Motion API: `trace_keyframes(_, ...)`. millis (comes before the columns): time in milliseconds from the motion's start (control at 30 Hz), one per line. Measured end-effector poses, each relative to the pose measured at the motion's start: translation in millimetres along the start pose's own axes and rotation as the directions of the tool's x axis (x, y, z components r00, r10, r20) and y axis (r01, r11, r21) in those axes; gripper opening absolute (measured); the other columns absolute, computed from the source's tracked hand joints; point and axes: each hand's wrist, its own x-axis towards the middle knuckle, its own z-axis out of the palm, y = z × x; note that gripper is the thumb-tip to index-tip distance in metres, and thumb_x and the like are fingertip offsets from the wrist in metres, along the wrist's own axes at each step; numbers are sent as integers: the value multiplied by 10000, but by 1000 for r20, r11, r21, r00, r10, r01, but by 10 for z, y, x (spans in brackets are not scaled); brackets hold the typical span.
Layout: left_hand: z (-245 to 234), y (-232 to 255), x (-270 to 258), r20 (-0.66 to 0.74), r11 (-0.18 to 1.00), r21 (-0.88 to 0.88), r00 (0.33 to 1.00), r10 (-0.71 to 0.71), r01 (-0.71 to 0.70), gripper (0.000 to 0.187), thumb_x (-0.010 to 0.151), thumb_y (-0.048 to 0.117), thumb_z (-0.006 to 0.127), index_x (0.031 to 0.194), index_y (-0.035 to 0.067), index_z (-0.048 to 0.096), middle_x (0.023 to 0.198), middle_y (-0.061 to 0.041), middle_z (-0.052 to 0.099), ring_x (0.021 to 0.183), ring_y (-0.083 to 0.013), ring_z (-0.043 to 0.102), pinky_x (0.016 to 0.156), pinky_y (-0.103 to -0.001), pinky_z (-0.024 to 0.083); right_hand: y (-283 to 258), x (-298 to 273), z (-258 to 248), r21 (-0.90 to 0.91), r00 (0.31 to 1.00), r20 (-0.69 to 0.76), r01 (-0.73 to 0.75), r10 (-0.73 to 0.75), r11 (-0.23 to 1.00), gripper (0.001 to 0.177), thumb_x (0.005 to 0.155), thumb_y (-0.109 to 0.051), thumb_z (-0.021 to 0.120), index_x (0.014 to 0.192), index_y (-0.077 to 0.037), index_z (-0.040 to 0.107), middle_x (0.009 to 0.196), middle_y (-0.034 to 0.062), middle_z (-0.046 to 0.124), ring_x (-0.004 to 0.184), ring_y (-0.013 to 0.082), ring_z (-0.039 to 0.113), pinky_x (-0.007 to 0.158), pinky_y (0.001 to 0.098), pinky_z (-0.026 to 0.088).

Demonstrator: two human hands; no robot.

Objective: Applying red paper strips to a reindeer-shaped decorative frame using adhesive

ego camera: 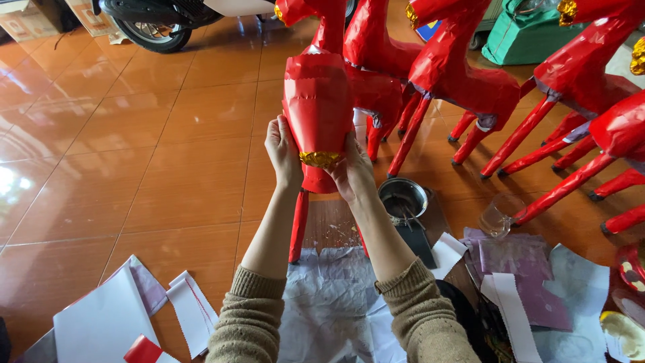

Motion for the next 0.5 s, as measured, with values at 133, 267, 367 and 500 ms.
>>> trace_keyframes(133, 34, 87, -39, 19, 998, -42, 999, -44, 44, 288, 1008, 338, 528, 884, 85, 588, 651, -15, 578, 546, -53, 540, 497, -183, 452, -10, -84, 169, 119, 998, 57, -25, 18, 993, 234, 942, -283, 660, 1047, -75, 632, 1007, 170, 708, 976, 323, 689, 915, 582, 537)
trace_keyframes(267, 50, 311, -113, 17, 998, -48, 999, -31, 31, 263, 1009, 336, 528, 973, 84, 595, 712, -18, 591, 590, -55, 559, 534, -175, 463, 48, -83, 181, 155, 995, 104, -24, 7, 988, 235, 956, -288, 635, 1078, -88, 648, 1054, 171, 703, 1005, 328, 680, 932, 581, 525)
trace_keyframes(367, 12, 264, -118, 24, 1000, -12, 1000, -14, 14, 258, 1017, 317, 524, 1021, 72, 605, 745, -33, 600, 624, -61, 569, 553, -185, 480, 77, -109, 116, 154, 999, 44, 23, -30, 988, 222, 959, -279, 635, 1063, -86, 671, 1045, 184, 701, 1006, 347, 669, 934, 628, 504)
trace_keyframes(500, 7, 250, -114, 36, 1000, -5, 999, 8, -8, 265, 1017, 324, 523, 1025, 76, 615, 743, -30, 595, 636, -51, 548, 576, -183, 465, 36, -156, 127, 144, 999, 24, 42, -46, 989, 204, 953, -269, 649, 1066, -100, 675, 1046, 168, 708, 1017, 336, 672, 941, 615, 504)
